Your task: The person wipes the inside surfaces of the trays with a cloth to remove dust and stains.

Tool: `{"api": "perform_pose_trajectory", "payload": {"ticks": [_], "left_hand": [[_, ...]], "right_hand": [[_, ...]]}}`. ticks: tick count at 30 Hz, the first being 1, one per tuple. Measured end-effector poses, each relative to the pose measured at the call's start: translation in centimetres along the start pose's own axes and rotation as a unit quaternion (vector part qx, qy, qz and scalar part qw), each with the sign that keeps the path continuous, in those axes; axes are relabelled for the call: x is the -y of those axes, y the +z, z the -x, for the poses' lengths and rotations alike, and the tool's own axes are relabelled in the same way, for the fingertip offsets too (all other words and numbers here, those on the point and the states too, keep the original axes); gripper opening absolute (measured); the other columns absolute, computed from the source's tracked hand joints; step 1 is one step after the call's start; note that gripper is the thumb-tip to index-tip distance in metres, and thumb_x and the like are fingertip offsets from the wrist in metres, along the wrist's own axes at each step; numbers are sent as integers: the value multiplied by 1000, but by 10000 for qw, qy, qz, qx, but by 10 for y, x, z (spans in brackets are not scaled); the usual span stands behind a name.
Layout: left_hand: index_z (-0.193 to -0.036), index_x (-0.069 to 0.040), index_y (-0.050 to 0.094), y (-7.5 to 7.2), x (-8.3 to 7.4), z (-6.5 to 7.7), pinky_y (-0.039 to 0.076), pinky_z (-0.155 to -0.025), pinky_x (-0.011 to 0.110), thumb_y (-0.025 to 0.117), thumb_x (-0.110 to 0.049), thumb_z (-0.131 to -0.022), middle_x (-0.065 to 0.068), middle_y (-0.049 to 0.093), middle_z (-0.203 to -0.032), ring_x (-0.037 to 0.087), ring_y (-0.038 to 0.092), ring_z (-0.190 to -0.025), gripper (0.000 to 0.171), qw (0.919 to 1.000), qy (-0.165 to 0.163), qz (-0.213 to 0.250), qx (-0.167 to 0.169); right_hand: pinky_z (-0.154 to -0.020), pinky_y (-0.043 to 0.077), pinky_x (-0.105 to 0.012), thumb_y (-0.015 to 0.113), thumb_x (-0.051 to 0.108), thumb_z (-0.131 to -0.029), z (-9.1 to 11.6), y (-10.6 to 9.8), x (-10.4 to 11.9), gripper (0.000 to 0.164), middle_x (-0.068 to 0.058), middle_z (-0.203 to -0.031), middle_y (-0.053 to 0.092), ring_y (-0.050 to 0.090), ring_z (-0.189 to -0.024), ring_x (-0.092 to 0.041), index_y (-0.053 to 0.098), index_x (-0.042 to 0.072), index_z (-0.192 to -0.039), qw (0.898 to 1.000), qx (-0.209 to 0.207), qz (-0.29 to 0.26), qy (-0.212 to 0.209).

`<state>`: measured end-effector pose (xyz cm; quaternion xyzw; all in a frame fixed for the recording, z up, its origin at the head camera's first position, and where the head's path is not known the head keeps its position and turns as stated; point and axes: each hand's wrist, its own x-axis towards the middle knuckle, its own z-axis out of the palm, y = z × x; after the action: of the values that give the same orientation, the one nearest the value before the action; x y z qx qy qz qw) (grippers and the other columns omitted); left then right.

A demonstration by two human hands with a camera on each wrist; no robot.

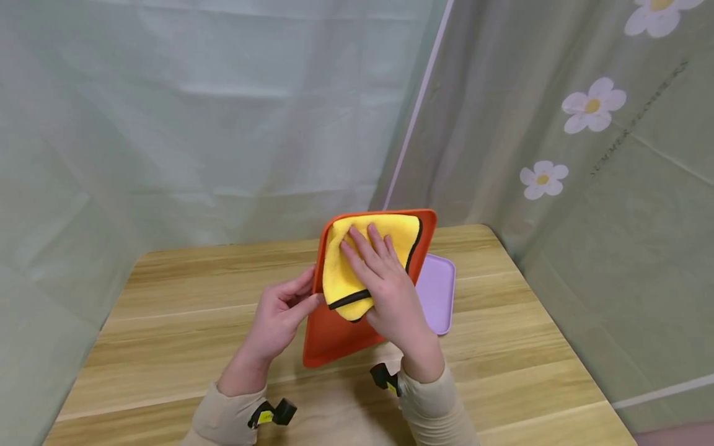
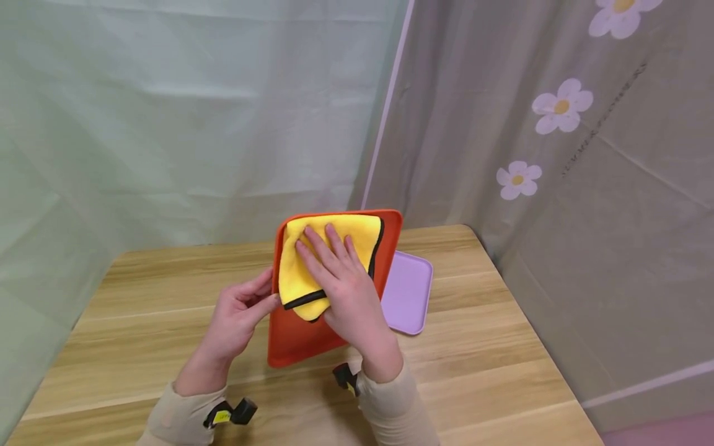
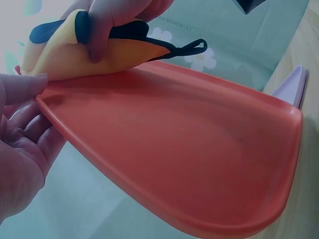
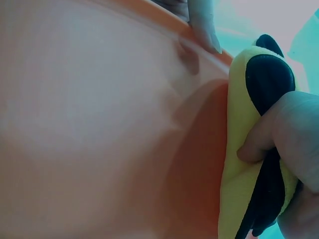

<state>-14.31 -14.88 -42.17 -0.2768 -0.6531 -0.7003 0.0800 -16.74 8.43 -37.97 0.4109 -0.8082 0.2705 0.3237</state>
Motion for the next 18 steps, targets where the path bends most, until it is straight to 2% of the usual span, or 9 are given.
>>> {"api": "perform_pose_trajectory", "payload": {"ticks": [5,13,18], "left_hand": [[-153,6,49,0,-2,-1,61,-92,31,63,15,-100,-1,69,-140,14,70,-123,56,10000,-69,-30,-17],[-152,6,52,-2,-4,-1,62,-90,31,65,14,-99,1,70,-139,15,72,-120,55,9999,-122,11,-41],[-150,8,53,-4,-5,-1,63,-86,29,65,16,-98,0,74,-132,14,74,-112,53,9997,-105,173,-104]], "right_hand": [[-128,22,-59,72,-9,-92,1,-2,-2,75,-7,-172,37,26,-160,-35,50,10,-161,9999,-103,-23,36],[-128,23,-59,69,-11,-93,1,-5,-5,69,-7,-169,42,29,-159,-35,54,9,-158,9997,-231,-17,113],[-128,23,-60,65,-15,-92,2,-9,-9,69,-9,-168,43,29,-159,-36,56,8,-156,9994,-301,-30,160]]}}
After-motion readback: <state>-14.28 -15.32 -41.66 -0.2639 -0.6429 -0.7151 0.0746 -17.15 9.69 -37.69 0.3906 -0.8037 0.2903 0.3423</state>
